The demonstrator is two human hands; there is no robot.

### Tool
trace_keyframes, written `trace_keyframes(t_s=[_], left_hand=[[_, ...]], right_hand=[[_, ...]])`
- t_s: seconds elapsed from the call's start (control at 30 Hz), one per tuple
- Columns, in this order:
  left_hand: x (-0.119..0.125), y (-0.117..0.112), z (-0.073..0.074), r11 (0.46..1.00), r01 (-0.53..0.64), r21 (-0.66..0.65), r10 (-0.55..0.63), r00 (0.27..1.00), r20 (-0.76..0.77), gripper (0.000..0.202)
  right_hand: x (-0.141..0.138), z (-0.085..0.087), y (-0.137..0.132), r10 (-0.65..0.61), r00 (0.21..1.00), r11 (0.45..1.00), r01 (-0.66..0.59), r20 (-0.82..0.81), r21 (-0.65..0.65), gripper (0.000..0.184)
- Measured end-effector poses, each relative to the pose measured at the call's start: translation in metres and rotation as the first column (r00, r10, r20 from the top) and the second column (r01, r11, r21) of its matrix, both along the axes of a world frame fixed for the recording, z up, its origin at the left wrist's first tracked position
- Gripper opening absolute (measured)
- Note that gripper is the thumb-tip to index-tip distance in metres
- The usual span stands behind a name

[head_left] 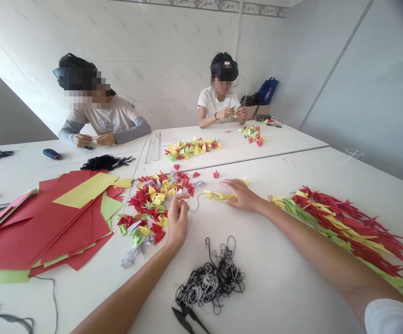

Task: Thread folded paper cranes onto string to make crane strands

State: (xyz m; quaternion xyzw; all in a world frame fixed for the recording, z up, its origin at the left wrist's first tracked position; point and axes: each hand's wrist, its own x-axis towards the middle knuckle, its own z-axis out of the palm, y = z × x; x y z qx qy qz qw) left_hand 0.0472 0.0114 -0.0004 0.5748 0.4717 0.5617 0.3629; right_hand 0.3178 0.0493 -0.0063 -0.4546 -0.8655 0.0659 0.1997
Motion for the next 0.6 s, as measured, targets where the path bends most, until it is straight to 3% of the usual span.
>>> trace_keyframes(t_s=[0.1, 0.2, 0.33, 0.6], left_hand=[[-0.001, 0.001, -0.002, 0.998, -0.046, 0.043, 0.046, 0.999, -0.004, 0.013], [0.001, 0.002, -0.002, 0.998, 0.005, 0.065, -0.009, 0.998, 0.064, 0.01], [0.002, 0.0, -0.003, 0.996, 0.092, -0.014, -0.091, 0.992, 0.085, 0.013], [-0.003, 0.002, -0.004, 0.999, -0.044, -0.023, 0.042, 0.995, -0.091, 0.012]], right_hand=[[0.016, -0.002, 0.005, -0.053, 0.998, 0.999, 0.053, 0.029, -0.009, 0.066], [0.034, -0.004, 0.013, -0.073, 0.991, 0.996, 0.068, 0.108, 0.055, 0.043], [0.055, -0.003, 0.027, -0.142, 0.949, 0.983, 0.103, 0.28, 0.149, 0.015], [0.102, 0.007, 0.046, -0.232, 0.892, 0.969, 0.176, 0.387, 0.175, 0.014]])
